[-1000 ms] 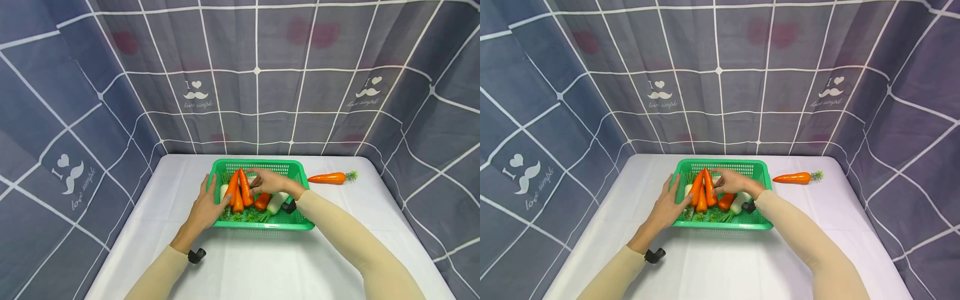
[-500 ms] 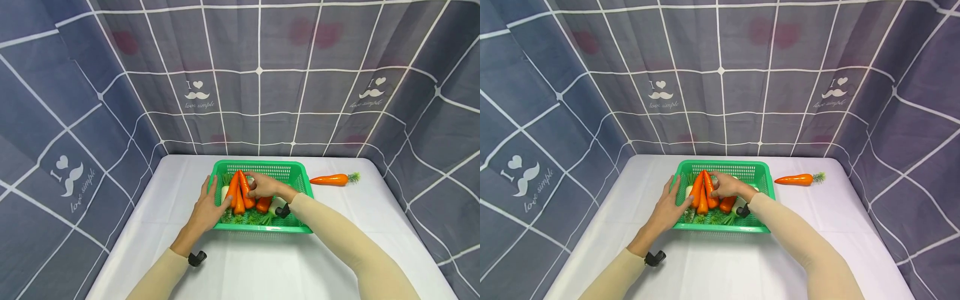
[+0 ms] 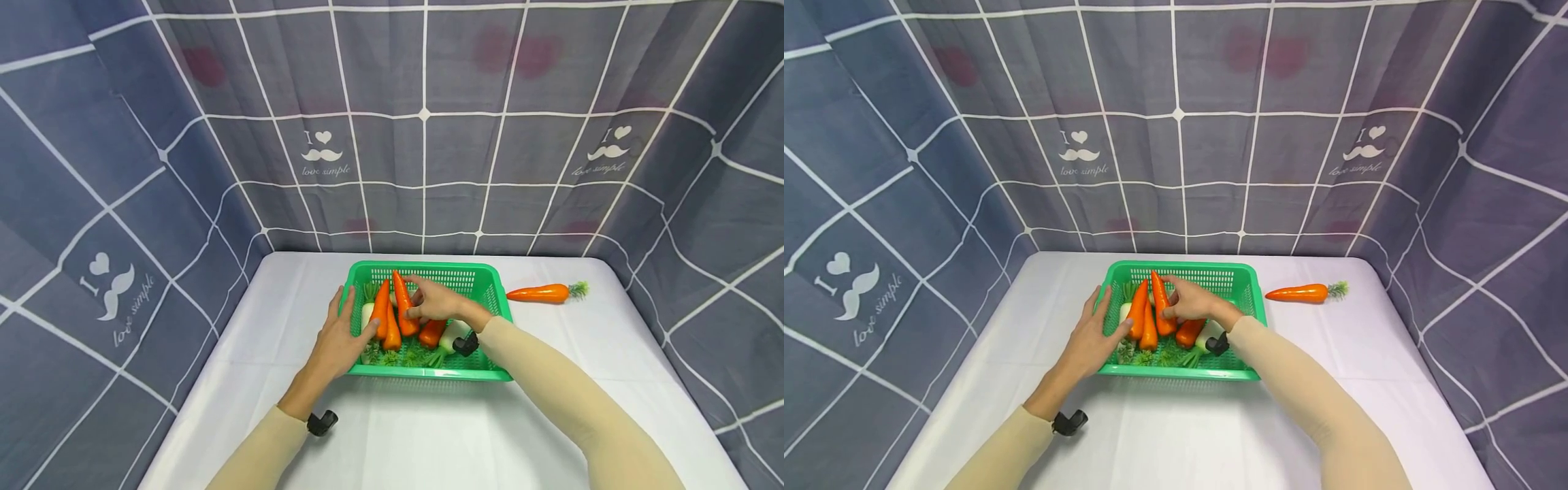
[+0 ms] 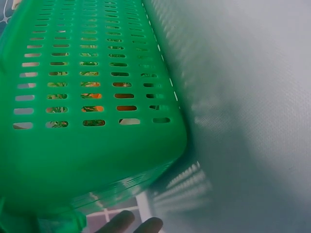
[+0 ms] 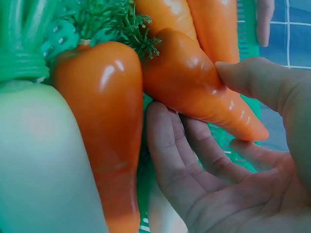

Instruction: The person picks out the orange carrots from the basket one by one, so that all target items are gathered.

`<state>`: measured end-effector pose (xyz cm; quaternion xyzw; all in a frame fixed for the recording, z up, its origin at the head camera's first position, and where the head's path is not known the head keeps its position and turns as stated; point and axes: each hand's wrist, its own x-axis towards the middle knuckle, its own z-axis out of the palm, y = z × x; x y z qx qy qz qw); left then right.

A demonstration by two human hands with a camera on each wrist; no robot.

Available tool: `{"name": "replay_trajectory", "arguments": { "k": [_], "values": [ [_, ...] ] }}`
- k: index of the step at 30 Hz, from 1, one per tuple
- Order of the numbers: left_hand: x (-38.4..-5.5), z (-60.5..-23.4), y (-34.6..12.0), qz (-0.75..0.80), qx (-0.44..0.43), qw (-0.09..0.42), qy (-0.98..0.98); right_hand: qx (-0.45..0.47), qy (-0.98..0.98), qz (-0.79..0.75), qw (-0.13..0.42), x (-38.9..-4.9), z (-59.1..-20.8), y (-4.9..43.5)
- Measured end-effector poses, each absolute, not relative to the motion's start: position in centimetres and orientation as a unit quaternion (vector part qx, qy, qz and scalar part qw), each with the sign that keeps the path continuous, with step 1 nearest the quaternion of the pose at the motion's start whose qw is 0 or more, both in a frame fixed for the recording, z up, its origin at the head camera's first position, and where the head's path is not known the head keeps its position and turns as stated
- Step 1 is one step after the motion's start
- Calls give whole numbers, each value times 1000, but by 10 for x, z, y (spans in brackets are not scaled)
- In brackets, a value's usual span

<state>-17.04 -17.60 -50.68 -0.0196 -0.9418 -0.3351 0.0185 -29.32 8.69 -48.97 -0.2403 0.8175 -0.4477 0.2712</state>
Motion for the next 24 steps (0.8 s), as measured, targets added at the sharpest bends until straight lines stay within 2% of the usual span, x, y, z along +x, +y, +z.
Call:
{"name": "replay_trajectory", "arguments": {
  "k": [12,24],
  "values": [
    [-171,-507,-173,-337,-20,20,-941,-244,806,-479,248,-293,-470,104],
    [-171,-509,-177,-334,-24,22,-942,-256,798,-510,194,-292,-450,124]
  ]
}}
